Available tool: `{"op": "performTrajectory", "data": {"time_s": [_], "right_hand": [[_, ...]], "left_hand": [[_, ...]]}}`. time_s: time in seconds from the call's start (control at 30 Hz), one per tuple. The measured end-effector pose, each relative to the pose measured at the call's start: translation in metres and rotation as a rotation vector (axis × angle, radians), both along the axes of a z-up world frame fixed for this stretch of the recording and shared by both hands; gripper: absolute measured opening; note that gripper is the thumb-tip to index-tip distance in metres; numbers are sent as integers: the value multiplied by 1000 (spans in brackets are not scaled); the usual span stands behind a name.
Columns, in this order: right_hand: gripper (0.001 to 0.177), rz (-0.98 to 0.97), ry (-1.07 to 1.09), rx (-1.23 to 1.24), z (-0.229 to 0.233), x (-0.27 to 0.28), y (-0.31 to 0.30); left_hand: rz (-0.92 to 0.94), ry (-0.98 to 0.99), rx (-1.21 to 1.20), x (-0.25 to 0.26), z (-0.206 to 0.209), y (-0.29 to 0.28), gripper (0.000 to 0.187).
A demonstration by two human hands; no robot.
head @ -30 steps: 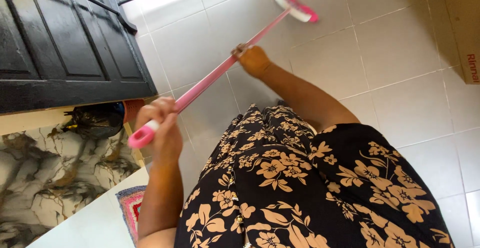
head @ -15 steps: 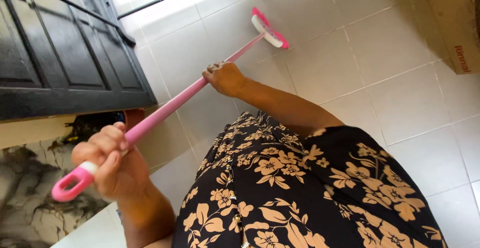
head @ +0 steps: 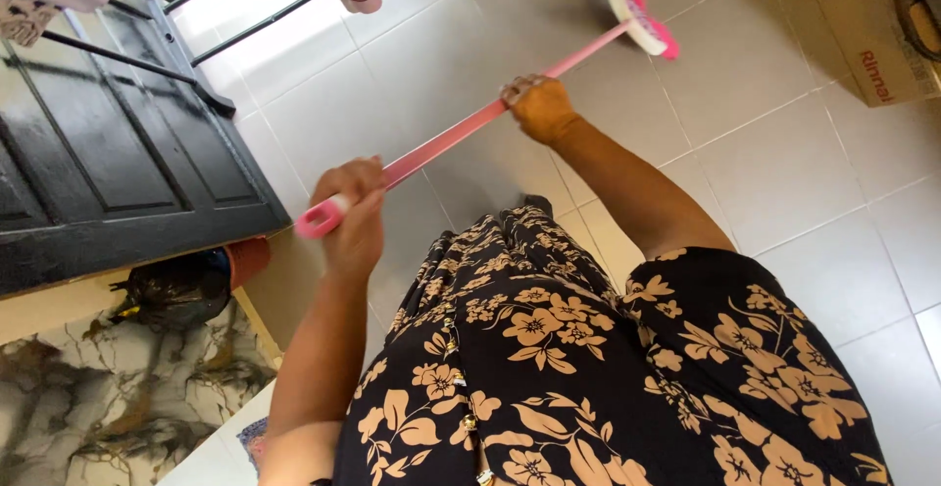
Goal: Sweep a tiled floor with a pink broom.
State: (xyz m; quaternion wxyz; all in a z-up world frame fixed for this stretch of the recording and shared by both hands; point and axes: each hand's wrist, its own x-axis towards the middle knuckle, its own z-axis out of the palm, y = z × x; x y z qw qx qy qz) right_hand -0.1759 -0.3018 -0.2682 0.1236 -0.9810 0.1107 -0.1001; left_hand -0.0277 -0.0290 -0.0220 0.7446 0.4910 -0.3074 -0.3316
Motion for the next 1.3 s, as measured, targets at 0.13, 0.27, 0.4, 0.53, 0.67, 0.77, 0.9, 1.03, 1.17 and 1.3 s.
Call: {"op": "performTrajectory", "data": {"time_s": [0.13,0.27,0.4,0.53,0.67,0.77,0.9,1.03,1.17,1.3], "right_hand": [[40,-69,15,-19,-43,-22,-20],[29,-136,-1,-26,-60,-32,-23],[27,-180,-38,48,-57,-33,-12],[32,-175,-44,56,-58,-14,14],[47,-85,-45,62,-32,22,56],[43,-42,-77,102,-13,54,94],[29,14,-113,153,16,98,145],[30,76,-144,178,38,132,190],[29,159,-201,189,65,152,217],[23,223,-134,204,83,151,220]], "left_hand": [[-55,61,8,-4,-43,-28,27],[-81,92,21,-8,-51,-43,27],[-100,106,36,-6,-48,-37,27],[-76,95,34,5,-32,-12,27],[-2,11,25,28,3,24,23],[51,-21,28,43,40,55,22],[119,-53,-16,67,70,108,23],[204,-79,-33,82,99,148,20],[240,-92,-55,96,109,189,20],[213,-45,-123,93,112,200,22]]}}
